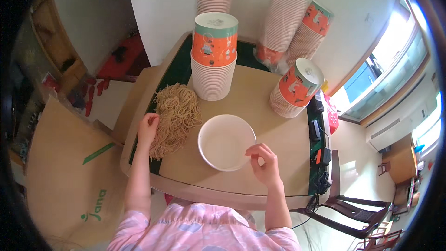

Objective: Attaching rubber bands to paper cups for assembly and packaging.

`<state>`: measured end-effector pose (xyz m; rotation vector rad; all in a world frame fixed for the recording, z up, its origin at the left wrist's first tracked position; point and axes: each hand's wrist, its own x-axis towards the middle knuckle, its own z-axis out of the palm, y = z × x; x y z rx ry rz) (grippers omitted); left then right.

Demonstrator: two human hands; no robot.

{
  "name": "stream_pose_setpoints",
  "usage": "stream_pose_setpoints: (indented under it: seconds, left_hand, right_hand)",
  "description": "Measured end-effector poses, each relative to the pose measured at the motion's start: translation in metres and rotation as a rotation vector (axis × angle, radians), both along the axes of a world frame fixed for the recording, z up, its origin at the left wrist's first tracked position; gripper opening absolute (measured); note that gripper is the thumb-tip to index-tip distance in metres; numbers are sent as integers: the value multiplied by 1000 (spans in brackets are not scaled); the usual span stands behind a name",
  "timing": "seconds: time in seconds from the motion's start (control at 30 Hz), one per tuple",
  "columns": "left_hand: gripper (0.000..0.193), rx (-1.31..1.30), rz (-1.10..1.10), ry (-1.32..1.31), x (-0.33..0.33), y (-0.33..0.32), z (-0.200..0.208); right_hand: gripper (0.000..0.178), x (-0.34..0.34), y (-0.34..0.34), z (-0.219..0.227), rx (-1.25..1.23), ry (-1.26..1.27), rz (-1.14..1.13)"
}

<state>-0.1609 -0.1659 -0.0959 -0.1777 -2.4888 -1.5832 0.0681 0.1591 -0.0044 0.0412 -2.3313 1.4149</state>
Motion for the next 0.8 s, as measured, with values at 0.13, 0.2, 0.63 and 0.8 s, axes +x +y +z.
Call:
stream_pose_setpoints:
  seconds: [0.13, 0.2, 0.63, 0.8]
  left_hand:
    - [12, -191, 18, 51, -20, 1, -10]
    - [13, -325, 16, 23, -22, 2, -8]
    - [6, -244, -608, -117, 177, 2, 73]
    - [7, -47, -584, -185, 200, 10, 93]
  right_hand:
    - [21, 9, 0, 5, -30, 59, -96]
    - [21, 14, 1, 3, -50, 78, -110]
    - [21, 35, -89, -4, -69, 67, 354]
    - [37, 24, -121, -35, -248, -76, 461]
